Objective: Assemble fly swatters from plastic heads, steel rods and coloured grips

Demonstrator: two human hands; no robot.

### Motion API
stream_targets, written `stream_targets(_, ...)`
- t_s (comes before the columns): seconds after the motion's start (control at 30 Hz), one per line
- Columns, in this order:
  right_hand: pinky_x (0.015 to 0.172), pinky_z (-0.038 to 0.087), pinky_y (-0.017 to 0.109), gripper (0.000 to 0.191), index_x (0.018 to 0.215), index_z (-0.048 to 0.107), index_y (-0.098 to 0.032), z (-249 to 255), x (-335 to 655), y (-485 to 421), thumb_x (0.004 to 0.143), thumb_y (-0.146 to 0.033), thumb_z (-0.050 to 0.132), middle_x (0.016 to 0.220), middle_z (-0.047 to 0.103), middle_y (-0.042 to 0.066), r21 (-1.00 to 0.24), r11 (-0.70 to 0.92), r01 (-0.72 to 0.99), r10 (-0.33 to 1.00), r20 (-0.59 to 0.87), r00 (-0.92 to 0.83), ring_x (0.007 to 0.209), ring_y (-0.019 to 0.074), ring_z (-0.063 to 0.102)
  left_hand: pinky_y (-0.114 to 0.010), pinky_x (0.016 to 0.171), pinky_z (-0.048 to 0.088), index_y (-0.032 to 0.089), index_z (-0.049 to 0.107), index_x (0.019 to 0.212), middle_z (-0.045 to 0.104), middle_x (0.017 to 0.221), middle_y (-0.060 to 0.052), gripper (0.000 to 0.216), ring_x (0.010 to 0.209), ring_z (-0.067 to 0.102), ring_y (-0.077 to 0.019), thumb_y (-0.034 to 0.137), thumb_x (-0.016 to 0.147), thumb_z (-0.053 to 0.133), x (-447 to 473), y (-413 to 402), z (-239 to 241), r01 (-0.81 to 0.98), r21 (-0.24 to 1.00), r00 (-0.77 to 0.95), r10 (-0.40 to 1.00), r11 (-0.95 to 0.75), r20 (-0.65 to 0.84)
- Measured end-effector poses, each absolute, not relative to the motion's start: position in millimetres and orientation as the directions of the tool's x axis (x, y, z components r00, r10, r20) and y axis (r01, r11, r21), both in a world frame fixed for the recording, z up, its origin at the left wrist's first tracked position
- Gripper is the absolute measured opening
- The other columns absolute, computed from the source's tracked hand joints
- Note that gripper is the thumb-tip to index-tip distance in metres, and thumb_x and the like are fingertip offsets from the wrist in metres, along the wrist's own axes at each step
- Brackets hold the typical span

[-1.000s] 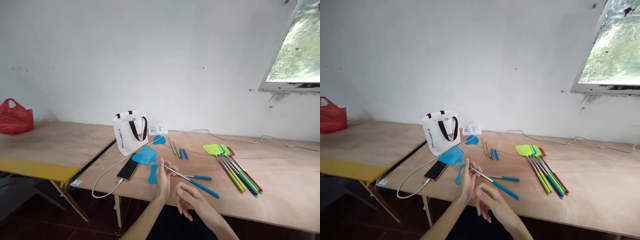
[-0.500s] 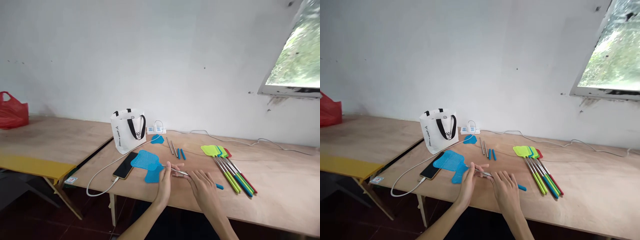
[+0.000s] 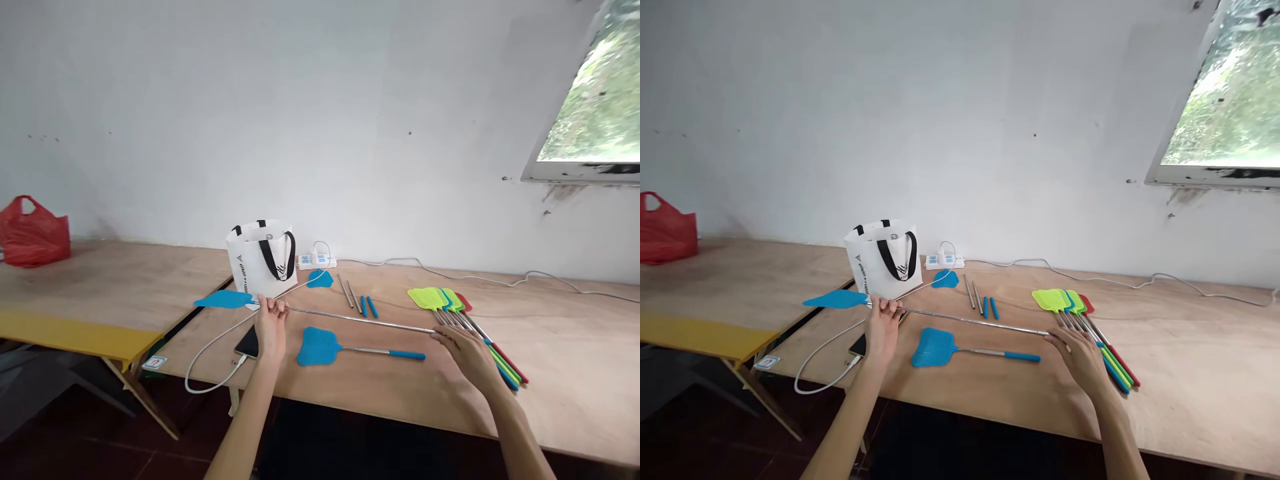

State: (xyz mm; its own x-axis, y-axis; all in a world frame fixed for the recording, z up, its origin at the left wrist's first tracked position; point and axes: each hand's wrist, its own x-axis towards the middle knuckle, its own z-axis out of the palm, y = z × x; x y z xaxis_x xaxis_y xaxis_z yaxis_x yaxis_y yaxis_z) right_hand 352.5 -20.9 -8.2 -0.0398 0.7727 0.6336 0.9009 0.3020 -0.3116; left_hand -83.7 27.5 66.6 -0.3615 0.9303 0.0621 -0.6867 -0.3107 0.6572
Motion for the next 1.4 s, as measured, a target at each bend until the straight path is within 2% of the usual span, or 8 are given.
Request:
stream_targets(0.3,0.080,0.054,0.040,0.042,0.100,0.079,-0.032,25.8,333.6,-47.5,0.093,-0.064,0.053,0.107,0.079,0.006,-0.441,0.304,0.844,0.871,0.487,-0.059,0.096,0.0307,0.073,-0.029,0.064,0.050,0.018,0.061,0.070,0.073,0.072,-0.009,0.051,0.068,0.068,-0.0197,0.062,0.093,0.055,-55.9,24.3,61.2,-0.463,0.760,-0.527,0.831,-0.456,0.177)
stream_targets(0.4,0.075,0.054,0.036,0.038,0.098,0.078,-0.031,31.5,284.8,-51.7,0.096,-0.057,0.051,0.099,0.080,0.007,-0.452,0.402,0.797,0.838,0.533,-0.120,0.089,0.0286,0.074,-0.031,0.062,0.051,0.017,0.068,0.071,0.076,0.080,-0.013,0.052,0.073,0.070,-0.0243,0.065,0.089,0.060,-9.1,0.1,44.7,-0.415,0.846,-0.325,0.923,-0.335,0.206)
stream_targets(0.57,0.063,0.045,0.027,0.033,0.100,0.074,-0.031,27.1,197.6,-56.6,0.102,-0.046,0.045,0.094,0.079,0.005,-0.485,0.462,0.742,0.842,0.503,-0.196,0.080,0.0236,0.075,-0.040,0.089,0.054,0.022,0.074,0.076,0.077,0.088,-0.012,0.045,0.098,0.071,-0.0303,0.062,0.092,0.059,53.0,-42.4,24.6,-0.353,0.910,0.092,0.959,-0.219,0.267)
stream_targets(0.83,0.063,0.045,0.028,0.031,0.119,0.070,-0.035,16.7,176.2,-57.3,0.103,-0.044,0.045,0.097,0.080,0.004,-0.634,0.429,0.643,0.887,0.431,-0.167,0.080,0.0252,0.076,-0.032,0.070,0.053,0.017,0.072,0.075,0.073,0.075,-0.010,0.051,0.080,0.070,-0.0262,0.067,0.084,0.066,33.6,-27.9,26.0,-0.377,0.922,0.171,0.972,-0.085,0.160)
stream_targets(0.97,0.063,0.043,0.028,0.032,0.122,0.069,-0.035,19.2,177.7,-57.7,0.103,-0.047,0.046,0.094,0.080,0.003,-0.571,0.393,0.721,0.896,0.413,-0.161,0.078,0.0253,0.075,-0.030,0.070,0.052,0.018,0.071,0.072,0.073,0.078,-0.009,0.048,0.078,0.070,-0.0237,0.064,0.085,0.068,30.9,-25.7,26.4,-0.344,0.937,0.204,0.969,-0.064,0.141)
stream_targets(1.1,0.058,0.035,0.027,0.033,0.106,0.072,-0.032,26.1,190.6,-58.8,0.105,-0.048,0.042,0.094,0.079,0.004,-0.399,0.394,0.828,0.853,0.493,-0.168,0.073,0.0218,0.072,-0.031,0.073,0.052,0.019,0.069,0.069,0.073,0.076,-0.010,0.049,0.081,0.070,-0.0247,0.064,0.088,0.065,24.5,-22.1,35.6,-0.374,0.919,0.204,0.956,-0.124,0.212)
stream_targets(1.27,0.071,0.038,0.030,0.044,0.085,0.070,-0.027,32.6,263.7,-49.2,0.105,-0.051,0.039,0.081,0.075,0.005,-0.130,0.350,0.928,0.746,0.638,-0.192,0.078,0.0212,0.067,-0.032,0.075,0.051,0.017,0.069,0.075,0.075,0.081,-0.012,0.048,0.082,0.071,-0.0241,0.063,0.087,0.068,-25.4,6.2,53.9,-0.427,0.850,-0.119,0.951,-0.309,0.286)
stream_targets(1.4,0.082,0.042,0.036,0.057,0.091,0.075,-0.029,17.8,343.0,-35.2,0.103,-0.064,0.031,0.099,0.078,0.005,-0.149,0.234,0.961,0.670,0.741,-0.048,0.094,0.0249,0.068,-0.027,0.069,0.048,0.017,0.063,0.069,0.073,0.077,-0.008,0.050,0.076,0.067,-0.0188,0.065,0.083,0.071,-73.0,28.1,63.6,-0.432,0.809,-0.314,0.907,-0.399,0.280)
